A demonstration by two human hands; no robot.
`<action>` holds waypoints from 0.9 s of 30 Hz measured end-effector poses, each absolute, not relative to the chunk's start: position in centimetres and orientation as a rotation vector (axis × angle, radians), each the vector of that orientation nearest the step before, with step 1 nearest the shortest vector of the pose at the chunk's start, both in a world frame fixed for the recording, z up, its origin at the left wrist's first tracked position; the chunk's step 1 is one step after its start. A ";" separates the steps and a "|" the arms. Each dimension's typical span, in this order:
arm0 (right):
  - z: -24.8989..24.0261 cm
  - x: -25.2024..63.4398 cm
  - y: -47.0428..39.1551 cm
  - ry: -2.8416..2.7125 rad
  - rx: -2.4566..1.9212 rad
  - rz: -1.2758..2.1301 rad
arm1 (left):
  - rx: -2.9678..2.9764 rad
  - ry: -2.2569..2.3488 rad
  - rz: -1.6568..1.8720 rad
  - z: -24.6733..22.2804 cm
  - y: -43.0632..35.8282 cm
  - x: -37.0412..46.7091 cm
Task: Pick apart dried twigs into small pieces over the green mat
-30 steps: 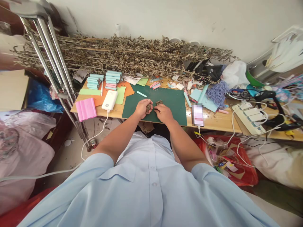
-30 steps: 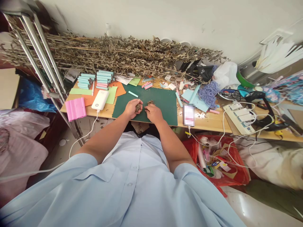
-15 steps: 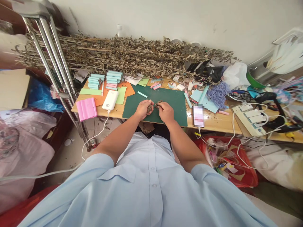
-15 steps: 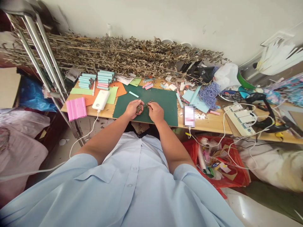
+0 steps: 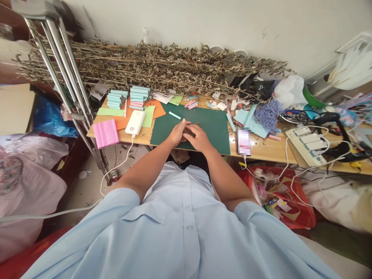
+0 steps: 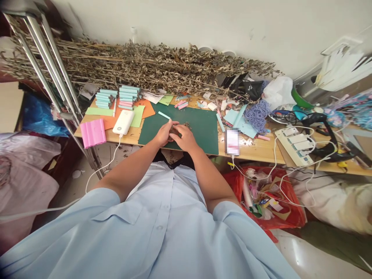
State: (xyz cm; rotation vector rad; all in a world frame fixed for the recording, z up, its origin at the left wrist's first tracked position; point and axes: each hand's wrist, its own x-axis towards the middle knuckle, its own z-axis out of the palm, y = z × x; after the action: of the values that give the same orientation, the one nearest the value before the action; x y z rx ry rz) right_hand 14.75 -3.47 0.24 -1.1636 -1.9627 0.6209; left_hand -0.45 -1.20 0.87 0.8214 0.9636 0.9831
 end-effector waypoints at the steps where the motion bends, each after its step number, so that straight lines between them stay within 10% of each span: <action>1: 0.4 14.7 -3.6 -1.990 -1.170 0.616 | 0.811 0.976 0.972 0.9 -1.2 -0.4; 19: 0.8 14.2 -3.3 -1.317 -1.271 1.180 | 1.065 0.821 0.894 0.3 -1.5 -0.4; 27: 0.0 14.4 -3.3 -1.315 -1.349 0.815 | 1.023 0.835 0.870 -0.3 -0.8 -0.6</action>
State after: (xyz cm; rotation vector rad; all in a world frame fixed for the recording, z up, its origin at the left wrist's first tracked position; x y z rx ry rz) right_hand 14.39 -3.26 -0.04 -1.3487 -1.3146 0.8154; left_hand -0.61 -0.85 -0.27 1.0234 0.8349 0.8697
